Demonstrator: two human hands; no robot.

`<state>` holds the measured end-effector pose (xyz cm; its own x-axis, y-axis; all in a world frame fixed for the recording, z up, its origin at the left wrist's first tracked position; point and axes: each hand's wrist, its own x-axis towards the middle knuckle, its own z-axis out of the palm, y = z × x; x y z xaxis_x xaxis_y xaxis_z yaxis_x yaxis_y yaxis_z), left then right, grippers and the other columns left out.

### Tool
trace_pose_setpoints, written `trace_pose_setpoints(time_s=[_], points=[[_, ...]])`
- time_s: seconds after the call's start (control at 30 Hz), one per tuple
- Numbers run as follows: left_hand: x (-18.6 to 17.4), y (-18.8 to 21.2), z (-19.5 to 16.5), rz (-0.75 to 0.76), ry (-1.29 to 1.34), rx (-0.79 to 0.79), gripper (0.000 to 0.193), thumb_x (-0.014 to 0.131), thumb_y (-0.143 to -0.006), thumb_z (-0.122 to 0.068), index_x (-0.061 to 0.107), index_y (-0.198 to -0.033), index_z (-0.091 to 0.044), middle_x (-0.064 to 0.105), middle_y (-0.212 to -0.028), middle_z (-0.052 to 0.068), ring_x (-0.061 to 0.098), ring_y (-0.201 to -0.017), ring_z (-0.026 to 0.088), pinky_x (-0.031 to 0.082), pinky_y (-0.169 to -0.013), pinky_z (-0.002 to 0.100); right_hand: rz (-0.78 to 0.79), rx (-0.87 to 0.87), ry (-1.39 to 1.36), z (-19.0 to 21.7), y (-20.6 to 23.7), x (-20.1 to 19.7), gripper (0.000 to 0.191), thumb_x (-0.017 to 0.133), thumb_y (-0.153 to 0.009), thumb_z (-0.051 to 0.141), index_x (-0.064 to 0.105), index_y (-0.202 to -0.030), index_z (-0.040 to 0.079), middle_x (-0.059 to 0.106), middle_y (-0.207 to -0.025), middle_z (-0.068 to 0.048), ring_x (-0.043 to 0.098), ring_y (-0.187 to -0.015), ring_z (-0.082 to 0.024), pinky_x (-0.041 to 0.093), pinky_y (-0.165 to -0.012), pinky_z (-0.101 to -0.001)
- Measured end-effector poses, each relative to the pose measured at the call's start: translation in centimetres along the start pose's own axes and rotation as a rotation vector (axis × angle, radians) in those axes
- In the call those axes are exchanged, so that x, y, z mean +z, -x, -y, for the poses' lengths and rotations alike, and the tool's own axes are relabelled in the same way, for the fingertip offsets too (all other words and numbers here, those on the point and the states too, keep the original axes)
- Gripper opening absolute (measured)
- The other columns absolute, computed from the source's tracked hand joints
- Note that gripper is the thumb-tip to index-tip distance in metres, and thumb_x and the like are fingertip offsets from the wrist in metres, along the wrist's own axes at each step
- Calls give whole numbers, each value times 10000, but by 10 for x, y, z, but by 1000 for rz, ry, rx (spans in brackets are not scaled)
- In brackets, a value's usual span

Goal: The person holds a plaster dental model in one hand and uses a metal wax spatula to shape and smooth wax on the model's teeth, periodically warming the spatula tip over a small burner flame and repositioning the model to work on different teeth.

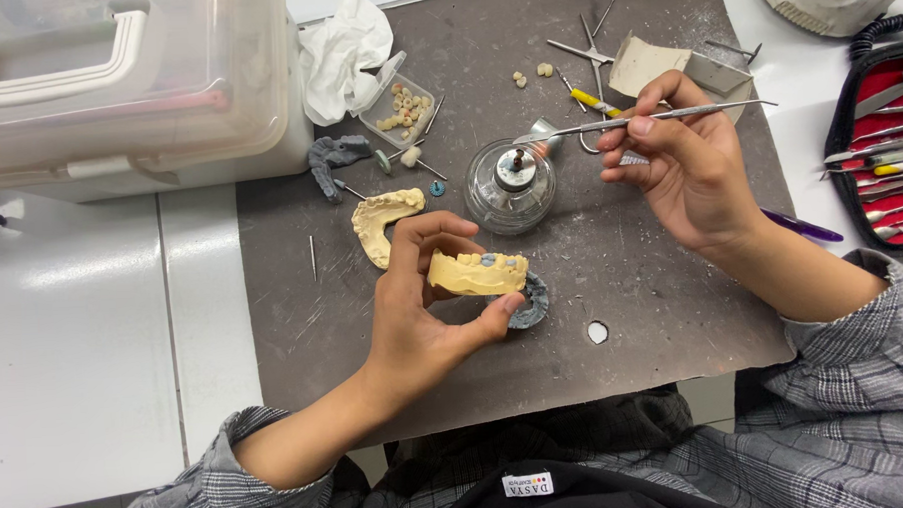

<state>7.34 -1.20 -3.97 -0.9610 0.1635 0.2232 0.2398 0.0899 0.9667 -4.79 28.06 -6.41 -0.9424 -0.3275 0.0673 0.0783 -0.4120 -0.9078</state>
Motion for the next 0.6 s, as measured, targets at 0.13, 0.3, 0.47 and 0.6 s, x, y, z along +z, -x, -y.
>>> trace_pose_setpoints(time_s=[0.13, 0.3, 0.47, 0.6], points=[[-1, -1, -3, -1, 2, -3, 635, 828, -863, -103, 427, -1352, -46, 628, -1086, 67, 696, -1027, 119, 639, -887, 262, 14, -2, 28, 5, 1, 3, 112, 595, -1073, 42, 532, -1164, 53, 703, -1029, -188, 736, -983, -214, 663, -867, -348], [-1, 0, -3, -11, -10, 23, 619, 809, -875, -81, 423, -1357, -42, 564, -1116, 70, 641, -1052, 119, 618, -914, 264, 40, 7, 57, 7, 2, 3, 109, 599, -1071, 49, 536, -1159, 43, 706, -1067, -188, 727, -968, -183, 672, -845, -349], [-2, 2, -2, -14, -13, 43, 600, 789, -898, -86, 412, -1362, -39, 525, -1155, 72, 633, -1083, 121, 619, -931, 261, 17, 5, 87, 3, 1, -1, 132, 639, -1091, 59, 593, -1208, 19, 704, -1074, -171, 719, -982, -160, 659, -846, -313], [-4, 2, -2, -16, -19, 53, 593, 788, -905, -99, 418, -1364, -37, 531, -1151, 78, 636, -1081, 132, 616, -948, 266, -37, 35, 24, -1, 0, -3, 164, 634, -1119, 99, 619, -1256, 9, 704, -1138, -149, 711, -971, -137, 648, -851, -276]])
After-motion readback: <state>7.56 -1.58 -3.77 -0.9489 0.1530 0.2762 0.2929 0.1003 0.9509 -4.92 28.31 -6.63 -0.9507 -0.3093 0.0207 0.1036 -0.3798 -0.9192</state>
